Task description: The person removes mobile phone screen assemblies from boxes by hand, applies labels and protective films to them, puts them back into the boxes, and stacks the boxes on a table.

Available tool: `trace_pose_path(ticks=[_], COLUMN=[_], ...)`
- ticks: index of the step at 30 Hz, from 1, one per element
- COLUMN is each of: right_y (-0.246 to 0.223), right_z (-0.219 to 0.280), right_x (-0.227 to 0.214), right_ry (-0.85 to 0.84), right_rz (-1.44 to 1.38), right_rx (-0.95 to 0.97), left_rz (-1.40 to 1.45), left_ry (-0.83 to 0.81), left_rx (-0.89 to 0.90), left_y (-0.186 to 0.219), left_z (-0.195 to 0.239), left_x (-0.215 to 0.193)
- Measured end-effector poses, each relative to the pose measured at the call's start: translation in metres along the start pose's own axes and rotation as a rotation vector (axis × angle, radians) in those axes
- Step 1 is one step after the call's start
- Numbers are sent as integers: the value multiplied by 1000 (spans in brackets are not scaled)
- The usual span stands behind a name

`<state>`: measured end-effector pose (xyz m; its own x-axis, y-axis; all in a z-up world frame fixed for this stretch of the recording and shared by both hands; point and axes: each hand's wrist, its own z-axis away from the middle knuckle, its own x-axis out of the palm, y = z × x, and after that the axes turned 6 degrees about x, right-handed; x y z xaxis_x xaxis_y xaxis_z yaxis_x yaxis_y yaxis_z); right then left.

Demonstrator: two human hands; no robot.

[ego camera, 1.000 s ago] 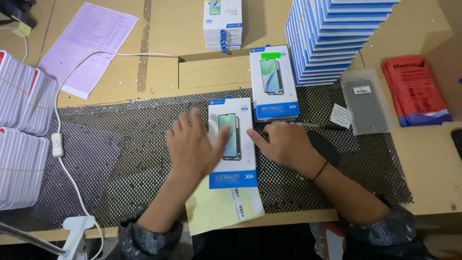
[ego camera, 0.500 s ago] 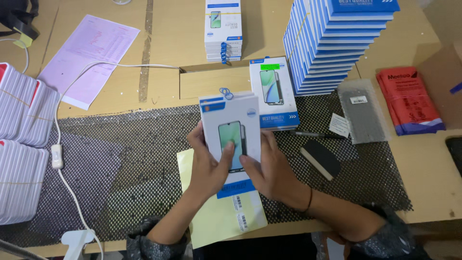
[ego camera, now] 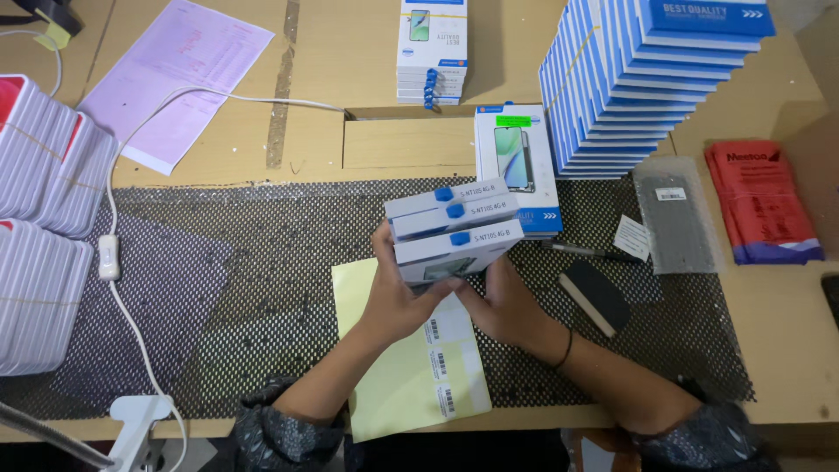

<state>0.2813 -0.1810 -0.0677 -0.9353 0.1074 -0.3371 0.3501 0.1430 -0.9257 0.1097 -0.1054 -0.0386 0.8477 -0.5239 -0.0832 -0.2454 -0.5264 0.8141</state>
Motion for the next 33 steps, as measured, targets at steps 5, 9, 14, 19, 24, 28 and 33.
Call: trace_pose_path(ticks=[5, 9, 14, 19, 24, 28, 33], right_y=[-2, -48, -52, -43, -39, -43, -19], right_z=[-2, 1, 4, 2, 0, -4, -19], right_x=[-2, -8, -20, -21, -24, -39, -72], right_ry=[6, 108, 103, 36, -19, -8, 181], right_rz=[32, 175, 178, 208, 252, 343, 827], right_rx=[-88, -278, -238, -172, -146, -114, -207], left_rz=[-99, -259, -251, -443, -447, -541, -941], left_ry=[61, 168, 211, 135, 81, 37, -85], left_rx=[10, 87, -340, -722, -905, -879, -796], left_y=[-6, 4, 26, -12, -24, -19, -38], left_z=[0, -19, -70, -88, -84, -85, -74], left_x=[1, -15, -87, -148, -157, -159, -177])
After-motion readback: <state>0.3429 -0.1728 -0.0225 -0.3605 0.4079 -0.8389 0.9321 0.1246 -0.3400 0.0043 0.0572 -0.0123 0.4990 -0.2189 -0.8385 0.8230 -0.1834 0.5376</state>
